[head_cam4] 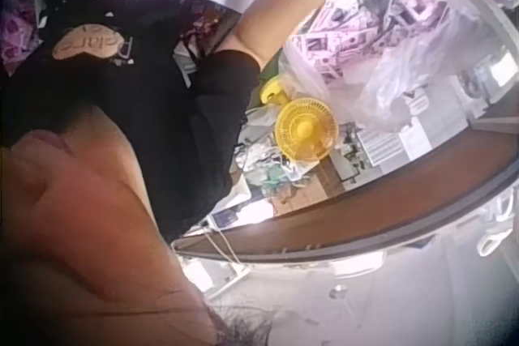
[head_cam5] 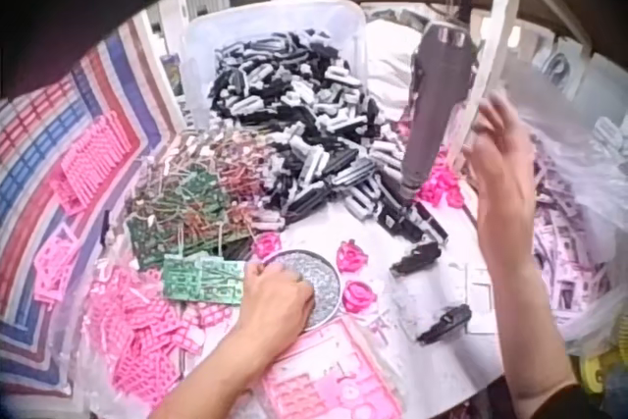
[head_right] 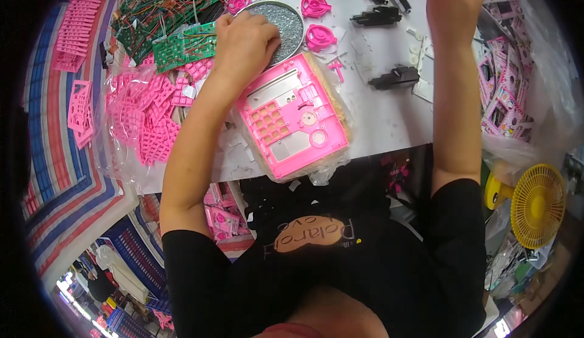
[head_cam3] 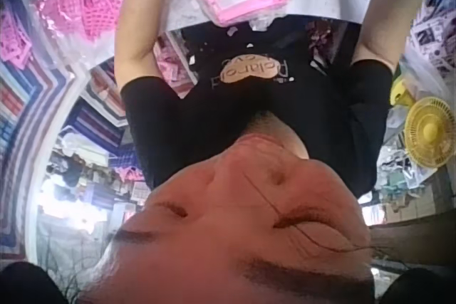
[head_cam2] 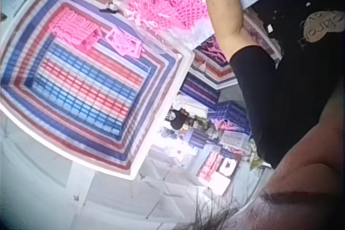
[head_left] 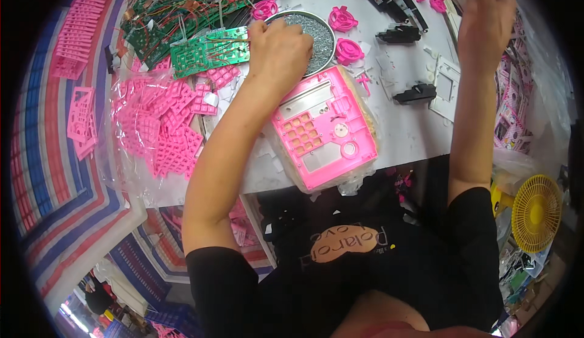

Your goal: Assembling internal electronic and mechanical components into a pink toy housing using a hot glue gun.

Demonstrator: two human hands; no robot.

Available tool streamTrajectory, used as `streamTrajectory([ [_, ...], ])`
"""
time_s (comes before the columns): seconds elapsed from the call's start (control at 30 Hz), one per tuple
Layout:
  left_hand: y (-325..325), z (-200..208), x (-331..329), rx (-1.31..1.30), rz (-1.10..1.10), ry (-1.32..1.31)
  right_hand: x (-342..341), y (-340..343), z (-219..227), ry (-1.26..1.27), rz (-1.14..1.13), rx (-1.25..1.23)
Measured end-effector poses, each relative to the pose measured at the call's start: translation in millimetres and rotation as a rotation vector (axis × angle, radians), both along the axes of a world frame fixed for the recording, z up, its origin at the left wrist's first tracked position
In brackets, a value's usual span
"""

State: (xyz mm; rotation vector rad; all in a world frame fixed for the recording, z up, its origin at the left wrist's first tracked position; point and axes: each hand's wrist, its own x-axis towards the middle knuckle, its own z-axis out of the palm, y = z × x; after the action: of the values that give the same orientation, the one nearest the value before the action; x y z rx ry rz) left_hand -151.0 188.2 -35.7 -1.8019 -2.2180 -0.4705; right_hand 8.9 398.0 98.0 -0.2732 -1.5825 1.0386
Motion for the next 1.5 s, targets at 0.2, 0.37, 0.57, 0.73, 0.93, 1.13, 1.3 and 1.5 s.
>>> streamTrajectory([
  [0.2,4,-1,2,0.045,0.062,0.008,-19,3,15,-0.323,0.598,-0.004],
  [0.37,-29,30,29,0.050,0.018,-0.489,-4,-22,-12,-0.323,0.953,-0.326],
  [0.57,-88,38,118,0.086,-0.061,-0.543,53,-108,-35,-0.083,1.019,-0.514],
  [0.73,-98,29,136,0.253,-0.032,-0.610,61,-124,-31,0.057,1.121,-0.456],
  [0.93,-98,28,136,0.349,-0.056,-0.666,62,-132,-23,-0.145,1.049,-0.380],
  [1.13,-97,32,135,0.246,0.063,-0.490,61,-131,-46,-0.124,0.987,-0.354],
  [1.3,-99,16,123,0.069,-0.134,-0.344,61,-123,-78,-0.160,0.935,-0.430],
  [1.5,-95,15,128,-0.008,-0.114,-0.188,56,-130,-92,-0.383,0.871,-0.140],
])
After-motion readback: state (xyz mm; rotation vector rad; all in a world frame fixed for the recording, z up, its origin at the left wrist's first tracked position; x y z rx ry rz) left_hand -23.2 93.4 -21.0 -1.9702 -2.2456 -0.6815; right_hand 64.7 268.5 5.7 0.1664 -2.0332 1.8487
